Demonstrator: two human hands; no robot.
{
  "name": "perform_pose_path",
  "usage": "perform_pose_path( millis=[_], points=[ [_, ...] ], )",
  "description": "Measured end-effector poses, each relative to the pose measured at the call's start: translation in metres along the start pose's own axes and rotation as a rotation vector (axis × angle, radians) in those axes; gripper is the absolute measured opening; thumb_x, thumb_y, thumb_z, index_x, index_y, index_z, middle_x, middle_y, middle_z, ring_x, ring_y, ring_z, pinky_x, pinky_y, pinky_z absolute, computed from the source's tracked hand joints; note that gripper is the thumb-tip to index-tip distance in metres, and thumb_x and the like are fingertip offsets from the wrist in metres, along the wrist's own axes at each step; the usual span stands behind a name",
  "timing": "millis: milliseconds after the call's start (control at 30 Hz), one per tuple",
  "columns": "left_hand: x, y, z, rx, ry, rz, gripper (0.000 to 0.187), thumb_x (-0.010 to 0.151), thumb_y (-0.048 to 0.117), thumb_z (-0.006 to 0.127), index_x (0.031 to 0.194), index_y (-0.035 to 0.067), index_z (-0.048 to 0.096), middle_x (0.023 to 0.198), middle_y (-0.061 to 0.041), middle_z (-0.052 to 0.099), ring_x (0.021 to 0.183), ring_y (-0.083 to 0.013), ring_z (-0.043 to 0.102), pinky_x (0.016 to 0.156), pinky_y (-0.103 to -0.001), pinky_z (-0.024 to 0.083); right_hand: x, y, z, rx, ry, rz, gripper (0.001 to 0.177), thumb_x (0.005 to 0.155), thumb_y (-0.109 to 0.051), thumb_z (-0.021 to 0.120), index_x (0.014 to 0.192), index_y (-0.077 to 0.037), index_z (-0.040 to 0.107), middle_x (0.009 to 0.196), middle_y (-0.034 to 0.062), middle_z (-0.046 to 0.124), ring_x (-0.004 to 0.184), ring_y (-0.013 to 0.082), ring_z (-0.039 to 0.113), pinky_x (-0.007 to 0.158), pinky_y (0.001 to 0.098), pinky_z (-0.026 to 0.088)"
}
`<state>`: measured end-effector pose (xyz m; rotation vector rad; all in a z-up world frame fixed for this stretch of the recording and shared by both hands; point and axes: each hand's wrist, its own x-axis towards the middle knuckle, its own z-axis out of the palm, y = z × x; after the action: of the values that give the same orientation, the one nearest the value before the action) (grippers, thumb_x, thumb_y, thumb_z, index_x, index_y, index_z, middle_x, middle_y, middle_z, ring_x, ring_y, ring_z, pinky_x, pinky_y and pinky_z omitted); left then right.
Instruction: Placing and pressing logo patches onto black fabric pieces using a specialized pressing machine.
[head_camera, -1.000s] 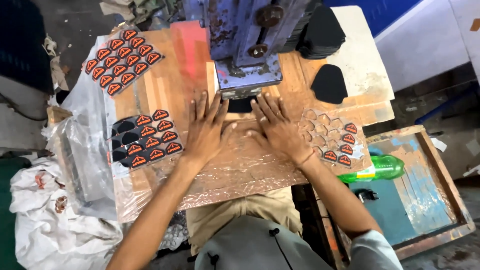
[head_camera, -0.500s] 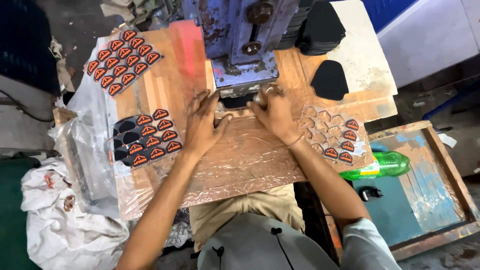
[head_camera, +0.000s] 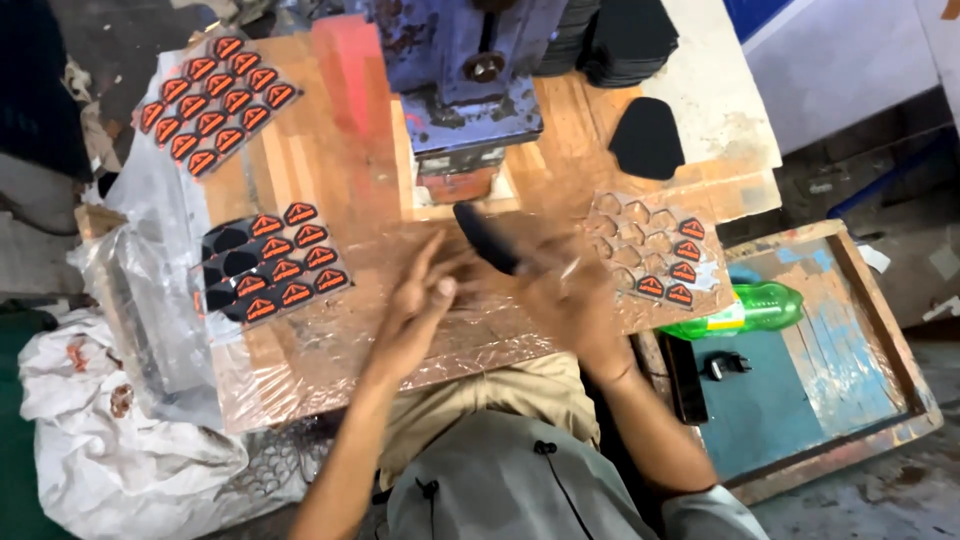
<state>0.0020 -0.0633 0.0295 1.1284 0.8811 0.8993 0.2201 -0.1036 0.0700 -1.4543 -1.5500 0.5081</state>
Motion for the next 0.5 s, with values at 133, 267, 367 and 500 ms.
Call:
perform_pose_path(
  millis=[133,267,367,500],
  points=[
    [0.004,-0.038,-0.003,-0.151,-0.011,0.13,0.046,0.11,0.024,0.055,0.149,-0.001,0.048,0.129,-0.008,0.067,0.113,-0.0136,0.063,0.095,-0.029,0.053,-0.017,-0.037,0.022,-0.126,-0.241,-0.387,0.04,0.082,-0.007,0.08,0.121,-0.006,0.074,0.108,0.0124,0.07,0.097,0.0295,0.07,0.081,0.039,0.058],
    [0.007,-0.033,-0.014,-0.118,0.052,0.056,0.037,0.111,0.019,0.053,0.139,-0.003,0.058,0.113,-0.007,0.072,0.097,-0.0113,0.067,0.078,-0.03,0.06,-0.024,-0.007,-0.001,-0.181,-0.148,-0.206,0.036,0.089,-0.004,0.077,0.125,-0.007,0.074,0.093,0.0029,0.076,0.076,0.0166,0.071,0.068,0.0321,0.056],
    [0.009,-0.027,-0.016,-0.15,0.034,-0.008,0.039,0.107,0.02,0.052,0.139,-0.001,0.055,0.11,-0.006,0.072,0.091,-0.0096,0.069,0.069,-0.029,0.064,0.002,-0.019,-0.006,0.015,-0.048,-0.122,0.036,0.098,-0.005,0.075,0.131,0.0,0.064,0.115,0.0121,0.071,0.097,0.0174,0.073,0.078,0.0276,0.061],
    [0.009,-0.02,-0.011,-0.097,0.006,-0.005,0.041,0.107,0.018,0.053,0.143,-0.001,0.053,0.114,-0.007,0.073,0.092,-0.0095,0.07,0.068,-0.028,0.065,0.007,0.015,0.001,0.231,-0.236,0.227,0.039,0.093,-0.004,0.075,0.13,0.002,0.064,0.1,0.0045,0.076,0.078,0.0083,0.066,0.063,0.0222,0.053]
  ],
)
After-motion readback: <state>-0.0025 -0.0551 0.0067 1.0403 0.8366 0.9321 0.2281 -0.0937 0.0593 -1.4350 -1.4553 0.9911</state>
